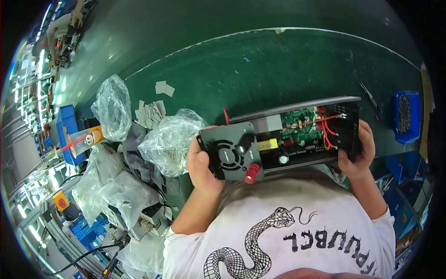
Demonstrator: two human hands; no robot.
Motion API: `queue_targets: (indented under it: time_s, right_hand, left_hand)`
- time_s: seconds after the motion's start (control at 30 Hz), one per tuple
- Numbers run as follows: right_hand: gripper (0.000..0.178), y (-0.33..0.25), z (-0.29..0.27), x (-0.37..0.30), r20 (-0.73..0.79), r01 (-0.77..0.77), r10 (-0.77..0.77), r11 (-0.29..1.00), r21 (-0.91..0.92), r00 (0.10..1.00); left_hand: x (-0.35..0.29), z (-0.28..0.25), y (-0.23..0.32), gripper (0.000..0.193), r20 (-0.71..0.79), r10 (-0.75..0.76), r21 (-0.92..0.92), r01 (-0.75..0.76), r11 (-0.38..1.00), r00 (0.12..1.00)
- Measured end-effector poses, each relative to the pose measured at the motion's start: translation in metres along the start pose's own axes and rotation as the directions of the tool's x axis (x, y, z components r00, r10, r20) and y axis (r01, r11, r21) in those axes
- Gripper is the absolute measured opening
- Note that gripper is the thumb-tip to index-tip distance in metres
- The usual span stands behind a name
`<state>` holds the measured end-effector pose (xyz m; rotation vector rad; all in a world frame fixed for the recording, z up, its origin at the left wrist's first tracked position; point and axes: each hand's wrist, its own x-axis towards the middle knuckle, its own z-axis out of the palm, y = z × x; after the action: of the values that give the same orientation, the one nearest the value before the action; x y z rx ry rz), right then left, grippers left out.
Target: Assembling and inspecting internal components of an electronic device on a production line.
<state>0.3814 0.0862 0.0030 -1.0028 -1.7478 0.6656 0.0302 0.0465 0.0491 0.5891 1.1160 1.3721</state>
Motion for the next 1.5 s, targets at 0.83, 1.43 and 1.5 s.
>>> queue_targets:
  time_s: [0.83,1.43,1.5]
  right_hand:
    - [0.054,-0.007,-0.017,0.009,0.143,0.028,0.008,0.968,-0.249,0.990]
    - [0.053,0.015,-0.002,0.002,-0.076,-0.076,0.078,0.997,0.033,0.994]
    - [0.056,0.008,-0.001,0.008,-0.016,-0.113,0.115,0.987,0.112,0.993]
  left_hand:
    - [-0.004,0.019,0.022,0.058,-0.003,0.194,0.518,-0.165,0.839,0.981]
    - [0.038,0.005,0.023,0.029,-0.101,-0.198,-0.127,0.185,0.975,0.975]
    - [0.032,0.002,0.024,0.033,-0.040,-0.135,-0.105,0.130,0.986,0.990]
